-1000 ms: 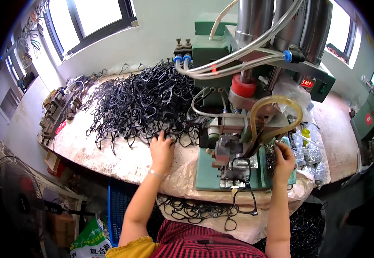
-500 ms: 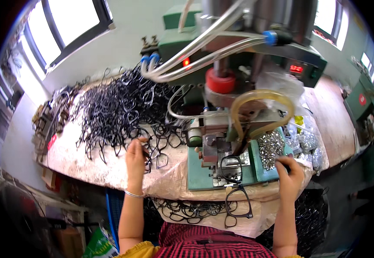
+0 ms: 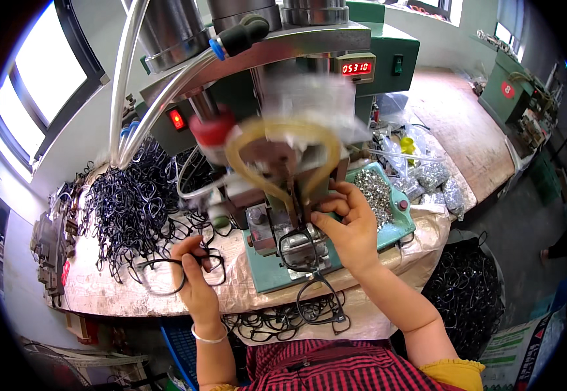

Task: The person repeatedly picks up black eyeglass frames from a pile, places them into a green machine, and adds small metal components from a tray. The person operates the machine to process each frame and then removes the finished glasses, placing them on the table. This cycle continues throughout the video.

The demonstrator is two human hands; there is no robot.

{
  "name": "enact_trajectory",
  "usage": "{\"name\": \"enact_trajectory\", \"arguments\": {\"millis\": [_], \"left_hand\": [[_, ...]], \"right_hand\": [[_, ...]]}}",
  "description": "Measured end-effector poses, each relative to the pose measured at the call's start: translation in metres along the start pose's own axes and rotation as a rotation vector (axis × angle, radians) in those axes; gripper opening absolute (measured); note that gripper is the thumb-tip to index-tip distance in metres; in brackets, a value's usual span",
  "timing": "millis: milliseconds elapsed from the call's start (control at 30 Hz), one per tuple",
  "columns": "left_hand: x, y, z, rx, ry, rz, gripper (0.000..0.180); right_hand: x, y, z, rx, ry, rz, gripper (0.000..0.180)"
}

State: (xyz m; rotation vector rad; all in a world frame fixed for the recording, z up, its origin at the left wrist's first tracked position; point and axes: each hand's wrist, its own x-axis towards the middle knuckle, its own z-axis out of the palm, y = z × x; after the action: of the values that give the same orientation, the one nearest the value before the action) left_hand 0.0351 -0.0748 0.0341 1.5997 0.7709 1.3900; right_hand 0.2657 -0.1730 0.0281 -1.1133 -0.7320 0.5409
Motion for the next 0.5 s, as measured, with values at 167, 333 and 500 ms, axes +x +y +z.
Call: {"name": "enact_trajectory", "arguments": {"millis": [167,333,500], "left_hand": [[0.036,0.078,0.054,0.006,-0.067,0.454,0.016],[0.029,0.076,0.042,0.151,-0.32,0.624,0.013],[0.002,0.058,0.067,0.41,-0.666,0.786,0.027]], "right_hand": [[-0.006,-0.024,0.019,0.133,-0.057,0.037,0.055],[-0.022,-0.049,0.012,0.018,-0.16,0.043,0.051],[0.012,-0.016,-0.045,-0.887,-0.078,-0.35,0.029]]}}
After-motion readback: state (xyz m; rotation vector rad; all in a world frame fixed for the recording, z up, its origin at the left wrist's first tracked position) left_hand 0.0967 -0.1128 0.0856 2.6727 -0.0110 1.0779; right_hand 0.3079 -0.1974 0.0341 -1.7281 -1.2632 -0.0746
